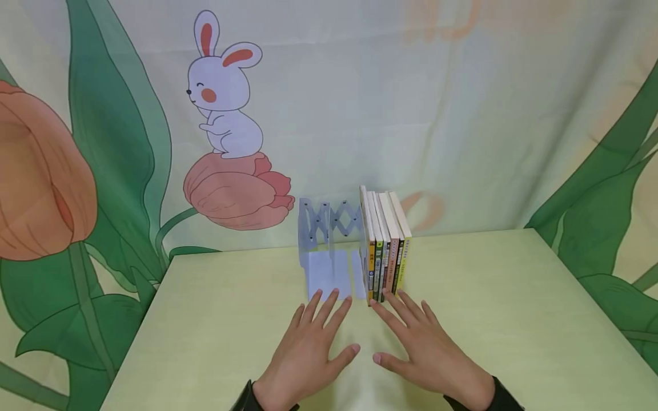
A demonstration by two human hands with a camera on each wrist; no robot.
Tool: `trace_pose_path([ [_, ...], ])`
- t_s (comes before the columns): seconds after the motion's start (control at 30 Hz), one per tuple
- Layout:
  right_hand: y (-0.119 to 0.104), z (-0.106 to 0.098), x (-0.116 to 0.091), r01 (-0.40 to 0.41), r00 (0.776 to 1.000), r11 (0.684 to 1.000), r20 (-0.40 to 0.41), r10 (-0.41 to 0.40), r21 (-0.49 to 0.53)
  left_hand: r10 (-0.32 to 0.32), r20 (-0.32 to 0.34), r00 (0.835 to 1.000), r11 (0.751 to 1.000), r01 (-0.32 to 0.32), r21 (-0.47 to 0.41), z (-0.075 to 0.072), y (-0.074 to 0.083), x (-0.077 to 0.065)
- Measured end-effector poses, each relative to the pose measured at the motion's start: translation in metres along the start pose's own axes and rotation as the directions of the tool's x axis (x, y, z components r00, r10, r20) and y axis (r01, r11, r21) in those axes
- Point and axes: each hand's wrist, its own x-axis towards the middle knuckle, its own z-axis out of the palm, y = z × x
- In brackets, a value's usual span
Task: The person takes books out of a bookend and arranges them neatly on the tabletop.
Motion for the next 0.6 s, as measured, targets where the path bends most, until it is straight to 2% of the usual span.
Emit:
trace_pose_path([
  [0.23, 0.001, -0.003, 0.003, 0.013, 0.999, 1.000, -0.030, -0.013, -0.004, 0.000, -0.100, 0.995, 1.000, 0.003, 0.023, -0.009, -0.002, 0.007],
  [0.4, 0.002, -0.006, 0.005, 0.007, 0.997, 1.000, -0.072, -0.008, -0.005, 0.014, -0.211, 0.977, 0.999, -0.003, 0.053, -0.015, -0.004, 0.021],
  [0.6, 0.002, -0.007, 0.004, 0.003, 0.997, 1.000, -0.076, -0.002, 0.006, 0.015, -0.282, 0.959, 0.999, -0.002, 0.046, -0.021, 0.000, 0.036],
])
